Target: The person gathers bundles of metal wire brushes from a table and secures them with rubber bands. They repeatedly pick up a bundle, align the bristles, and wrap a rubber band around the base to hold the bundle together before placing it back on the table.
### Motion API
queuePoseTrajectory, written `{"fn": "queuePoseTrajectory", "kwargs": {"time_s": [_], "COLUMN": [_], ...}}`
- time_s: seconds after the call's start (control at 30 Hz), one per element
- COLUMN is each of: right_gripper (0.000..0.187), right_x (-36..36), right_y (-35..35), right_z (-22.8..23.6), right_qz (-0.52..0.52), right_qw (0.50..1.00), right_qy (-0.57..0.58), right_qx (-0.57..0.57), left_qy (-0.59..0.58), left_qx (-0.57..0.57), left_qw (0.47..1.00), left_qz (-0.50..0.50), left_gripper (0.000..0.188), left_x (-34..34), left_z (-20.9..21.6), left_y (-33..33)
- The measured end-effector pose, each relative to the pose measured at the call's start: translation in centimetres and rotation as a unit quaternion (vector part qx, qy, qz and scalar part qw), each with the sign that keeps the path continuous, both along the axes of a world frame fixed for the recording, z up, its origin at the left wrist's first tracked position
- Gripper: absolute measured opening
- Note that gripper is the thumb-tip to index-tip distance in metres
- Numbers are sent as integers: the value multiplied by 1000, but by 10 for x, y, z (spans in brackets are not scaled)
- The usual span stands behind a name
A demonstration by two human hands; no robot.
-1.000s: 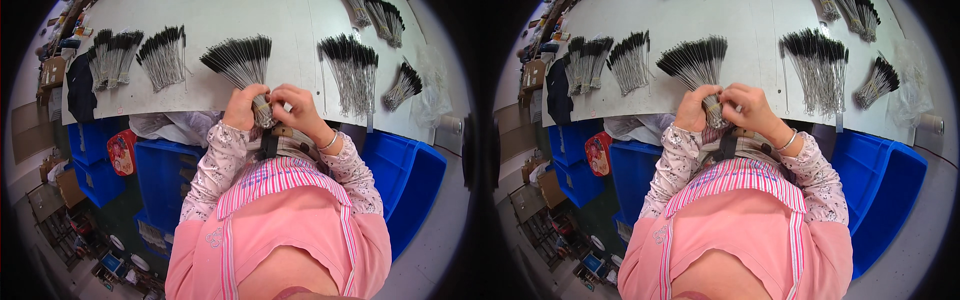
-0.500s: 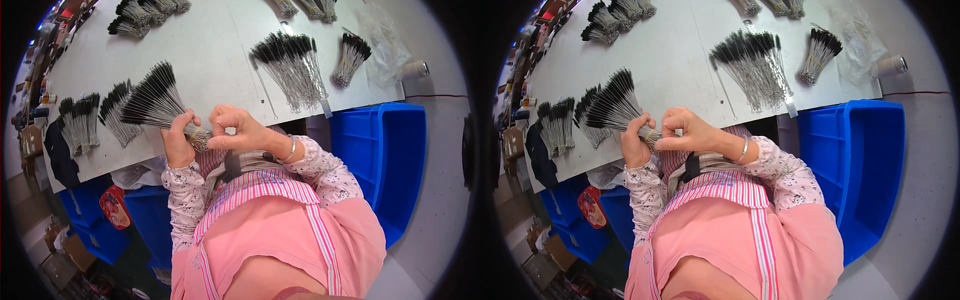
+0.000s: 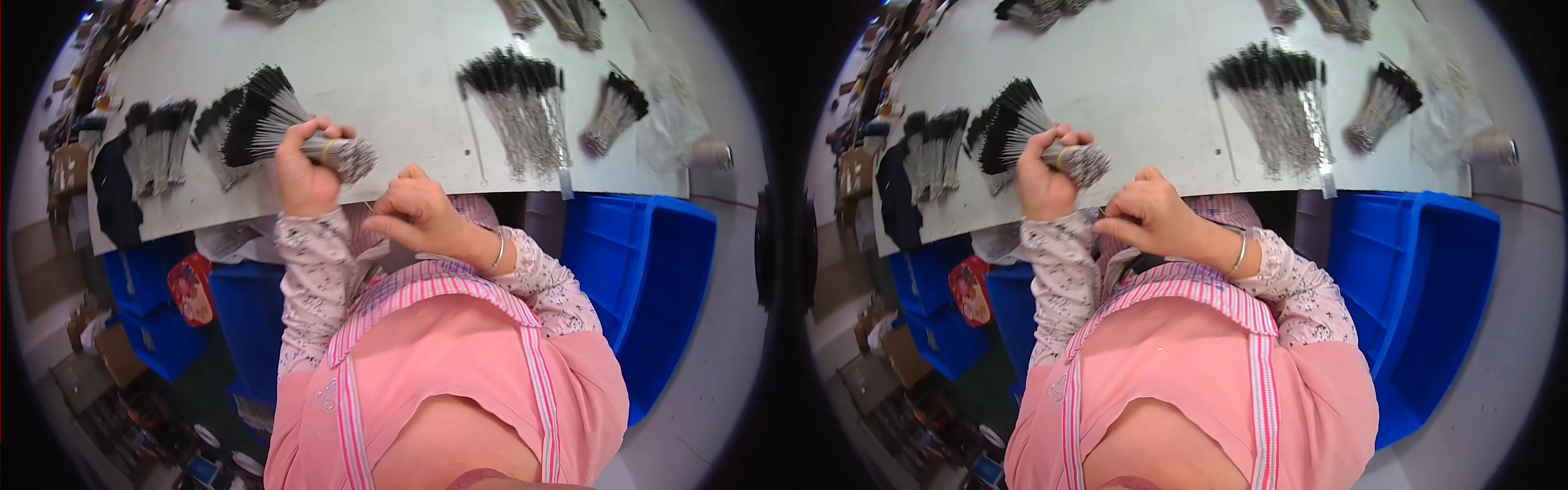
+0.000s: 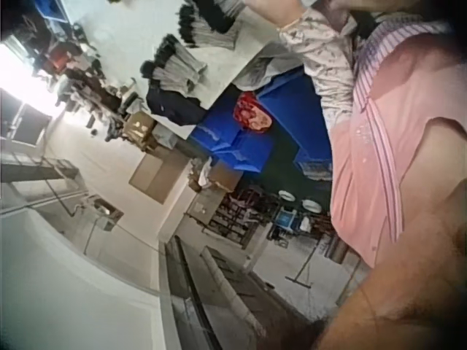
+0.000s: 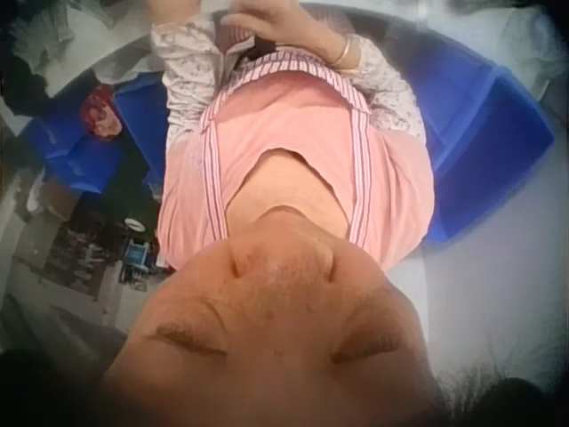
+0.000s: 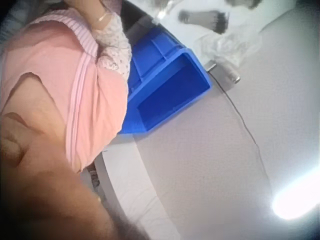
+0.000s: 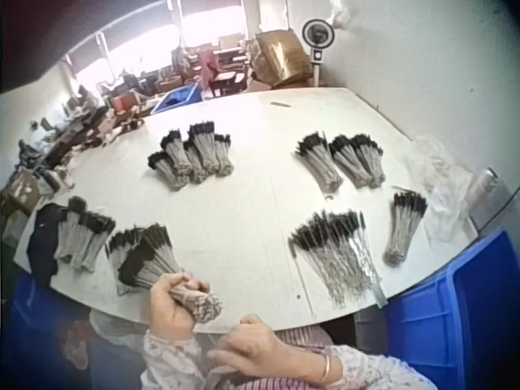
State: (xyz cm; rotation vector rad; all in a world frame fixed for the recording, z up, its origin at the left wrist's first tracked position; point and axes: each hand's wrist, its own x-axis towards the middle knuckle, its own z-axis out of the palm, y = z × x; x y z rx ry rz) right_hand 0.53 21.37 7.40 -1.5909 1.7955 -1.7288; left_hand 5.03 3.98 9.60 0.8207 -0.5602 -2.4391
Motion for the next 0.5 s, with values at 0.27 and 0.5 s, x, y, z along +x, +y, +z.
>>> {"fn": "queuePoseTrajectory", "kwargs": {"time_s": [0.27,0.5], "right_gripper": [20,14], "right_x": [19,-24], "right_y": [-13,-22], "right_z": [-22,-11], "right_qz": [45,17], "right_qw": [898,704], "right_qy": [-421,-709], "right_qx": [117,35], "left_qy": [94,143], "left_qx": [-61,-6], "left_qw": [987,990], "left_qz": [117,-3], "left_gripper": [8,18], "left_x": [9,18], "left_z": [-2,-2], "left_y": [12,20]}}
